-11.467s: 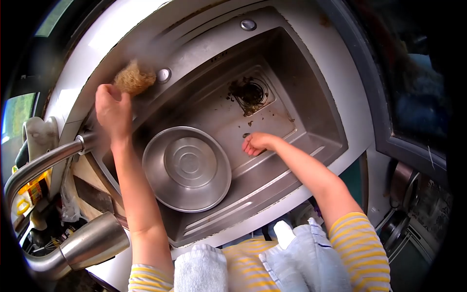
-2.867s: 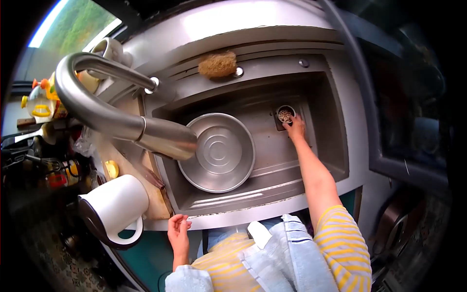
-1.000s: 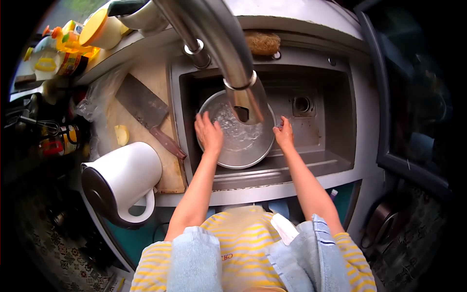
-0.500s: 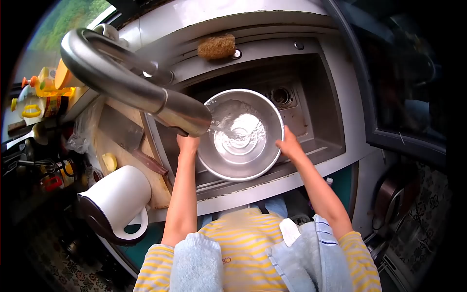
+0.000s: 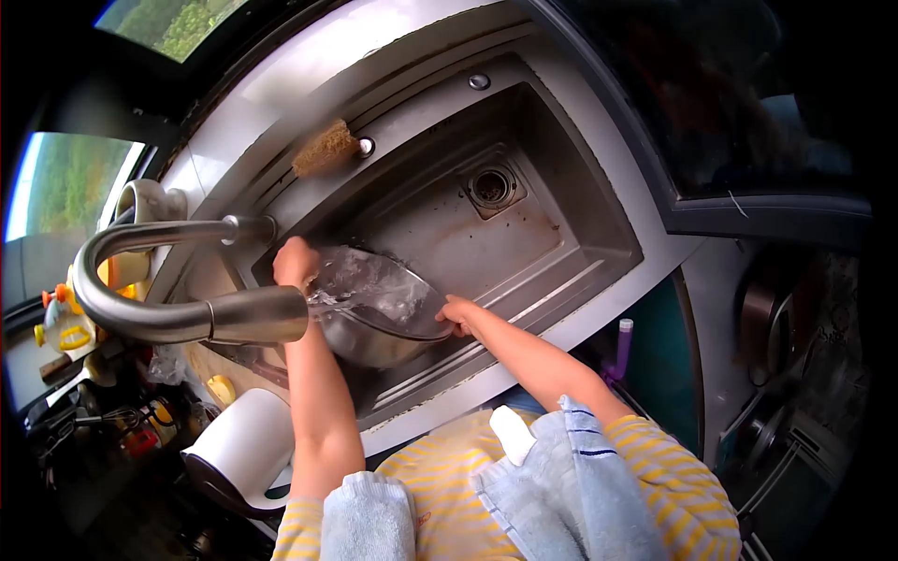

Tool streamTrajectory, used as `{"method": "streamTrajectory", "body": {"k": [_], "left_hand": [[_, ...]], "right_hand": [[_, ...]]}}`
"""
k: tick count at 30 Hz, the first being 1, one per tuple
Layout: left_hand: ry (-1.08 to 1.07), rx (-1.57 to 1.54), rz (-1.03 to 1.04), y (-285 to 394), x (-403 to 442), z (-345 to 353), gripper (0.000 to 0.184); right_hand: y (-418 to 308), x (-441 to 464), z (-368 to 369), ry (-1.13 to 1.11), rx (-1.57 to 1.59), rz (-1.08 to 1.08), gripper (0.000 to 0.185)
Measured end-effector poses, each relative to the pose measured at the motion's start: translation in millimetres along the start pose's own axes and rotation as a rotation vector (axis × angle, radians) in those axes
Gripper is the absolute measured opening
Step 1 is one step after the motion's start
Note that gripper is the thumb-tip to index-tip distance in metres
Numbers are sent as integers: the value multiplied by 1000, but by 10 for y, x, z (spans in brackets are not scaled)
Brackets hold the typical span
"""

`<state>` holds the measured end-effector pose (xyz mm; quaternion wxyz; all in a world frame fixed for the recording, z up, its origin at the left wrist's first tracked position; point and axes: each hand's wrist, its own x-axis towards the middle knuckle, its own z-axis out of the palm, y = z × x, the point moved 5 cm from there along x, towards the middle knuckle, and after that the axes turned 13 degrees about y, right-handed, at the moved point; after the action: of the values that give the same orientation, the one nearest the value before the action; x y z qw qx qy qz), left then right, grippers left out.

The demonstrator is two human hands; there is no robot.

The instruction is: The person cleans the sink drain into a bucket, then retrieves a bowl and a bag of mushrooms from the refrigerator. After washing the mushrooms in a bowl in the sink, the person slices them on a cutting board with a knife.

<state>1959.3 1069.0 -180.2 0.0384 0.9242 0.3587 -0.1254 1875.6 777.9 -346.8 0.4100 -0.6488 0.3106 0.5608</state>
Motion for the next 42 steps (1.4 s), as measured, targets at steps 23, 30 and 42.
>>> {"method": "streamTrajectory", "body": {"k": [23, 30, 42], "left_hand": [[158, -576, 81, -423, -306, -10, 27], [6, -212, 53, -884, -700, 650, 26], [1143, -740, -243, -1061, 31, -903, 36]], "right_hand": [[164, -98, -118, 68, -145, -98, 61], [-467, -441, -431, 525, -309, -948, 58], [-1235, -795, -479, 863, -717, -1468, 42]]}}
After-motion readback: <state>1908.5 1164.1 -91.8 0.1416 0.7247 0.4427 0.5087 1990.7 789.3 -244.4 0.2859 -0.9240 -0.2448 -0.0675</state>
